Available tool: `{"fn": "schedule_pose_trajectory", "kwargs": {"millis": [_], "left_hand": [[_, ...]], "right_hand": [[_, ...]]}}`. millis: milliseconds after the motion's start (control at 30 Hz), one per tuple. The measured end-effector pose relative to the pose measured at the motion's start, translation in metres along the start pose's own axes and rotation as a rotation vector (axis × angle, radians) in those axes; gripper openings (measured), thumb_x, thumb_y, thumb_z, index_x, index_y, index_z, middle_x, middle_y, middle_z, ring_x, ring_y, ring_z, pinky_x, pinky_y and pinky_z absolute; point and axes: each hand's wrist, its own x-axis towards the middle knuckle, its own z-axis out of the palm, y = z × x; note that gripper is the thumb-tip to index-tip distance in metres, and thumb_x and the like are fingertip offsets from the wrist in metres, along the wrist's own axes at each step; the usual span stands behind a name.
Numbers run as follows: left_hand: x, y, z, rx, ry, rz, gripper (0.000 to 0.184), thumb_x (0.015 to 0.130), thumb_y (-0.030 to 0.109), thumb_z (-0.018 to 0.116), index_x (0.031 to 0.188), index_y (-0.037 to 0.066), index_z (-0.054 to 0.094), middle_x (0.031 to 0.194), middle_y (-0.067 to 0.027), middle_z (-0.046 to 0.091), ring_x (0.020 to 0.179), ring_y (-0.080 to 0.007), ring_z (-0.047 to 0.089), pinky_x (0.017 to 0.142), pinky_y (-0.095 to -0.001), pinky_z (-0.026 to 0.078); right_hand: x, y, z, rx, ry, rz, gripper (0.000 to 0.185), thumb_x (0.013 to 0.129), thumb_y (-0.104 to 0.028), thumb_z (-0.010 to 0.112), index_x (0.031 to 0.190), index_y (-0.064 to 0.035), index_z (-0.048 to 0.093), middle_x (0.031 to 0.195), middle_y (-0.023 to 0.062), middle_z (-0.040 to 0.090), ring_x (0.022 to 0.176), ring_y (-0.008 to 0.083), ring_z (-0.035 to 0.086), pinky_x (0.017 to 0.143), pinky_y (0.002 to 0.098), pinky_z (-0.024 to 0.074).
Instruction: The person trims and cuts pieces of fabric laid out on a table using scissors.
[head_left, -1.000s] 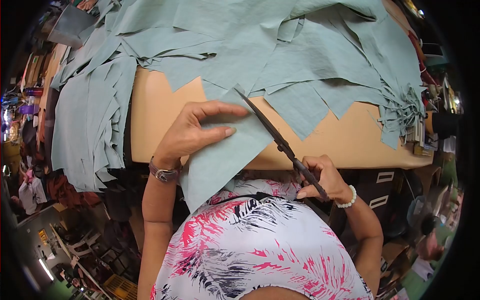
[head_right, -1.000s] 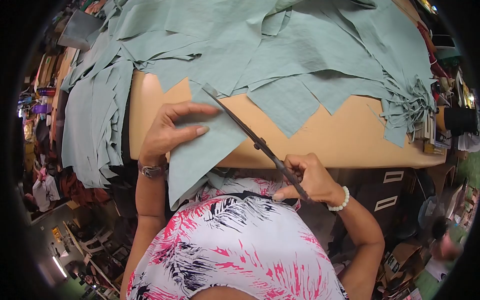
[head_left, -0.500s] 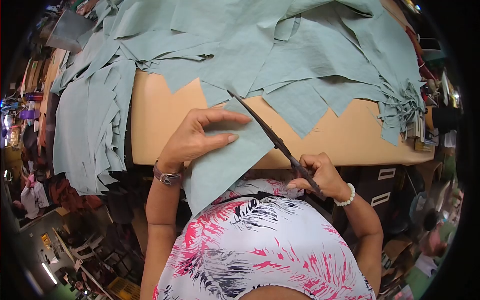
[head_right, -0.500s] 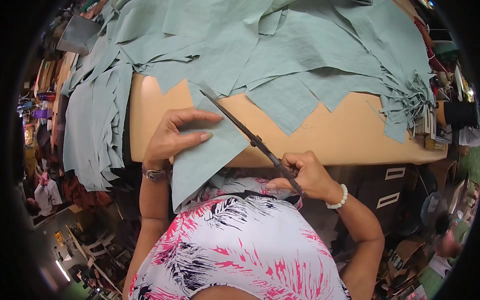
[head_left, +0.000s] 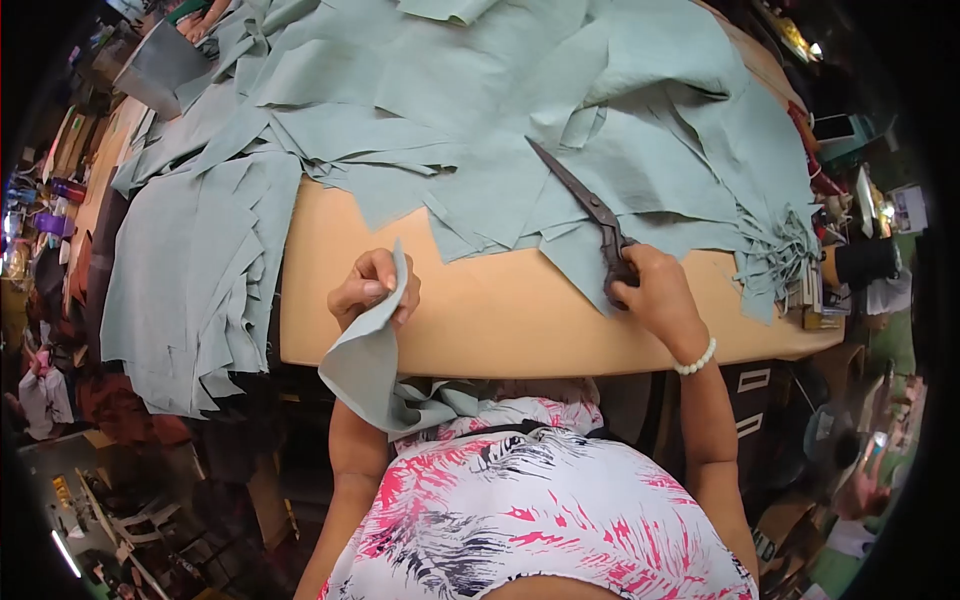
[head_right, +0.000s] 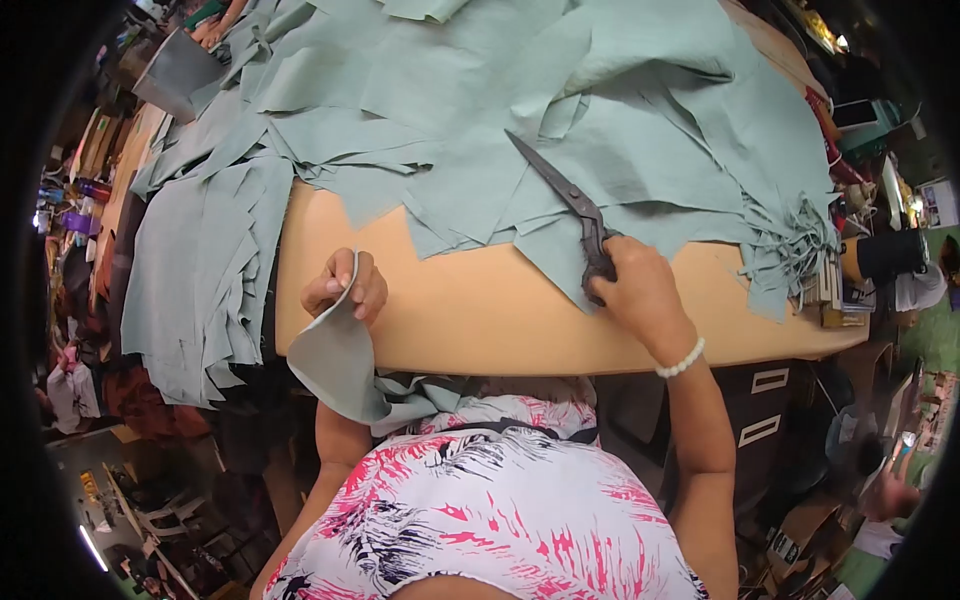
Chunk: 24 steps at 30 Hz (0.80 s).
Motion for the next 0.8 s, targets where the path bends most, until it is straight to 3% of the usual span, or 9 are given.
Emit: {"fn": "schedule_pose_trajectory", "kwargs": {"millis": [100,267,333,433,533,633,700,733,800], "left_hand": [[-0.003,-0.001,-0.003,-0.099,-0.013,0.062,0.013,0.072,0.013,0.049,0.073,0.001,0.053,0.065,-0.0117,0.051,0.045,-0.0165,0.046,0.039,-0.0249,0.036],[-0.006,-0.001,0.004,-0.045,0.071,0.063,0.014,0.070,0.015,0.050,0.072,0.001,0.053,0.059,-0.0115,0.049,0.044,-0.0164,0.045,0.039,-0.0243,0.034],[-0.005,-0.003,0.006,0.028,0.107,0.031,0.015,0.069,0.016,0.051,0.072,0.001,0.054,0.056,-0.0115,0.049,0.044,-0.0163,0.045,0.039,-0.0242,0.033],[-0.005,-0.002,0.008,0.070,0.150,0.028,0.017,0.067,0.019,0.053,0.072,0.002,0.054,0.053,-0.0120,0.049,0.044,-0.0166,0.045,0.039,-0.0245,0.034],[-0.005,-0.004,0.011,0.083,0.188,0.060,0.018,0.067,0.019,0.053,0.072,0.002,0.054,0.053,-0.0118,0.049,0.044,-0.0167,0.046,0.040,-0.0244,0.034],[-0.007,-0.008,0.001,0.044,0.127,0.082,0.013,0.072,0.013,0.050,0.078,0.001,0.051,0.066,-0.0117,0.048,0.053,-0.0189,0.048,0.044,-0.0264,0.039],[-0.010,-0.006,-0.007,0.001,0.080,0.042,0.012,0.073,0.011,0.050,0.081,0.001,0.049,0.072,-0.0117,0.048,0.058,-0.0197,0.048,0.047,-0.0276,0.040],[-0.010,-0.010,-0.007,-0.001,0.102,0.089,0.013,0.072,0.010,0.050,0.082,0.001,0.049,0.071,-0.0116,0.047,0.056,-0.0198,0.047,0.046,-0.0274,0.040],[-0.006,-0.007,-0.004,0.111,0.070,0.044,0.020,0.071,0.011,0.052,0.087,0.000,0.053,0.077,-0.0129,0.052,0.059,-0.0197,0.051,0.049,-0.0271,0.042]], "right_hand": [[-0.001,-0.031,0.004,-0.372,-0.002,-0.153,0.021,0.069,-0.014,0.062,0.085,-0.0017,0.054,0.090,0.0120,0.053,0.086,0.0276,0.054,0.070,0.0385,0.0479],[0.045,-0.100,0.063,0.091,0.211,-0.426,0.021,0.071,-0.017,0.062,0.083,-0.0018,0.054,0.088,0.0113,0.052,0.085,0.0271,0.054,0.068,0.0370,0.0469],[0.067,-0.109,0.092,0.083,0.352,-0.427,0.024,0.073,-0.019,0.064,0.091,-0.0043,0.057,0.086,0.0094,0.055,0.080,0.0278,0.055,0.067,0.0353,0.0455],[0.082,-0.114,0.118,0.077,0.235,-0.449,0.021,0.073,-0.017,0.064,0.089,-0.0047,0.059,0.079,0.0086,0.054,0.073,0.0286,0.055,0.064,0.0359,0.0453],[0.078,-0.108,0.104,0.313,0.121,-0.538,0.012,0.073,-0.011,0.062,0.081,-0.0025,0.060,0.070,0.0107,0.053,0.065,0.0261,0.055,0.058,0.0345,0.0456],[0.061,-0.083,0.039,0.518,0.218,-0.349,0.006,0.076,-0.005,0.061,0.080,-0.0013,0.062,0.071,0.0085,0.059,0.060,0.0174,0.055,0.057,0.0273,0.0438],[0.051,-0.040,0.001,0.509,0.386,-0.133,0.007,0.078,-0.004,0.061,0.082,0.0017,0.062,0.066,0.0013,0.058,0.060,0.0052,0.049,0.054,0.0201,0.0401],[0.048,-0.002,-0.015,0.568,0.429,0.005,0.010,0.076,-0.006,0.062,0.082,0.0022,0.062,0.070,0.0108,0.061,0.060,0.0143,0.055,0.057,0.0276,0.0436],[0.035,0.062,-0.048,0.236,0.654,0.046,0.012,0.075,-0.007,0.062,0.084,0.0012,0.063,0.072,0.0131,0.062,0.060,0.0186,0.058,0.058,0.0287,0.0448]]}}
